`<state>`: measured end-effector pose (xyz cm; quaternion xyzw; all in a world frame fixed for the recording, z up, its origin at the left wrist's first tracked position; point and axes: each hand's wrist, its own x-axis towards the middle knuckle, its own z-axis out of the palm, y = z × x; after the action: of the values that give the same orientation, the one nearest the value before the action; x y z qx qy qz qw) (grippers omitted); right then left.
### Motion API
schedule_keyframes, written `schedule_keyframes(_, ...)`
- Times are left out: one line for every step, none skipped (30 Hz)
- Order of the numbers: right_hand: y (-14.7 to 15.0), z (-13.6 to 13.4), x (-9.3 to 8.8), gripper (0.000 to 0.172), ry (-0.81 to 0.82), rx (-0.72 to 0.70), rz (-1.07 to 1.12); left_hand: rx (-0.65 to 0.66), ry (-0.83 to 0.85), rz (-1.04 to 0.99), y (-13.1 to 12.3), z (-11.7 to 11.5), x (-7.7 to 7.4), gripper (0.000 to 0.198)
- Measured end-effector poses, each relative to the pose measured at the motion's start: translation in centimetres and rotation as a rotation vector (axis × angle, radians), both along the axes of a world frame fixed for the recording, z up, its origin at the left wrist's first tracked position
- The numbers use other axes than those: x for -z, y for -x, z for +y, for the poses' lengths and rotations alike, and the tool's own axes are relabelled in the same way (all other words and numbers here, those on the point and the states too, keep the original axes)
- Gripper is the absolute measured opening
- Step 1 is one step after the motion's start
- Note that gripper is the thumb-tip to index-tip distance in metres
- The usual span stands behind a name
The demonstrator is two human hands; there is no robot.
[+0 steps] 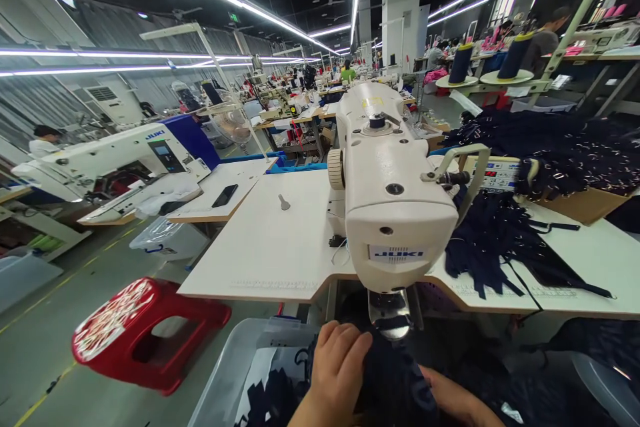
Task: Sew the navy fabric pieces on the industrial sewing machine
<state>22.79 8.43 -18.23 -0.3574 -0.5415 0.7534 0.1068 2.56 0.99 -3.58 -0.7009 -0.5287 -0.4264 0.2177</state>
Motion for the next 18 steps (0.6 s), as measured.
schedule_keyframes(-0.4, 0.2, -0.1, 0.034, 0.029, -0.008, 0.002, -0.040, -0.001, 0.015, 1.1, -0.5, 0.2, 0.040)
schedule_keyframes(-0.8, 0.5, -0.3, 0.035, 0.041, 0.001, -0.008, -0.095, 0.028, 0.039, 2.3, -0.9, 0.5, 0.043)
schedule_keyframes(-1.5, 1.0, -0.5, 0.037, 0.055, 0.014, -0.019, -0.156, 0.066, 0.078, 3.7, -1.4, 0.8, 0.043)
schedule_keyframes(-2.3, 1.6, -0.8, 0.039, 0.065, 0.027, -0.029, -0.220, 0.106, 0.131, 5.1, -1.9, 1.2, 0.040)
schedule_keyframes(-3.2, 2.2, -1.2, 0.042, 0.077, 0.052, -0.037, -0.274, 0.143, 0.199, 6.5, -2.4, 1.7, 0.038)
schedule_keyframes(-4.1, 2.9, -1.6, 0.046, 0.098, 0.092, -0.044, -0.333, 0.209, 0.262, 7.7, -2.8, 2.2, 0.037)
schedule_keyframes(-4.9, 3.4, -2.2, 0.050, 0.121, 0.142, -0.050, -0.395, 0.315, 0.313, 8.8, -3.1, 2.9, 0.038)
schedule_keyframes(-5.6, 3.8, -2.8, 0.055, 0.151, 0.191, -0.050, -0.431, 0.434, 0.345, 9.5, -3.3, 3.5, 0.039)
schedule_keyframes(-6.0, 3.9, -3.5, 0.057, 0.177, 0.219, -0.030, -0.461, 0.551, 0.356, 9.8, -3.5, 4.2, 0.038)
schedule_keyframes(-6.1, 3.9, -4.3, 0.059, 0.191, 0.215, 0.013, -0.485, 0.654, 0.354, 9.7, -3.5, 4.9, 0.037)
schedule_keyframes(-5.9, 3.7, -5.2, 0.059, 0.188, 0.181, 0.074, -0.487, 0.724, 0.336, 9.2, -3.5, 5.6, 0.037)
schedule_keyframes(-5.5, 3.4, -6.2, 0.059, 0.165, 0.128, 0.142, -0.463, 0.755, 0.309, 8.3, -3.3, 6.2, 0.037)
schedule_keyframes(-4.8, 2.9, -7.3, 0.057, 0.138, 0.088, 0.202, -0.413, 0.753, 0.284, 7.0, -3.0, 6.7, 0.041)
schedule_keyframes(-4.0, 2.5, -8.4, 0.055, 0.122, 0.080, 0.238, -0.305, 0.718, 0.240, 5.5, -2.6, 7.1, 0.049)
schedule_keyframes(-3.1, 2.2, -9.5, 0.052, 0.120, 0.117, 0.244, -0.162, 0.675, 0.204, 3.9, -2.1, 7.4, 0.056)
schedule_keyframes(-2.3, 1.9, -10.6, 0.049, 0.136, 0.189, 0.231, -0.037, 0.642, 0.184, 2.3, -1.5, 7.5, 0.060)
schedule_keyframes(-1.6, 1.6, -11.5, 0.046, 0.162, 0.269, 0.215, 0.070, 0.634, 0.190, 0.8, -0.9, 7.5, 0.061)
schedule_keyframes(-1.1, 1.4, -12.2, 0.045, 0.194, 0.350, 0.189, 0.144, 0.649, 0.211, -0.5, -0.3, 7.4, 0.054)
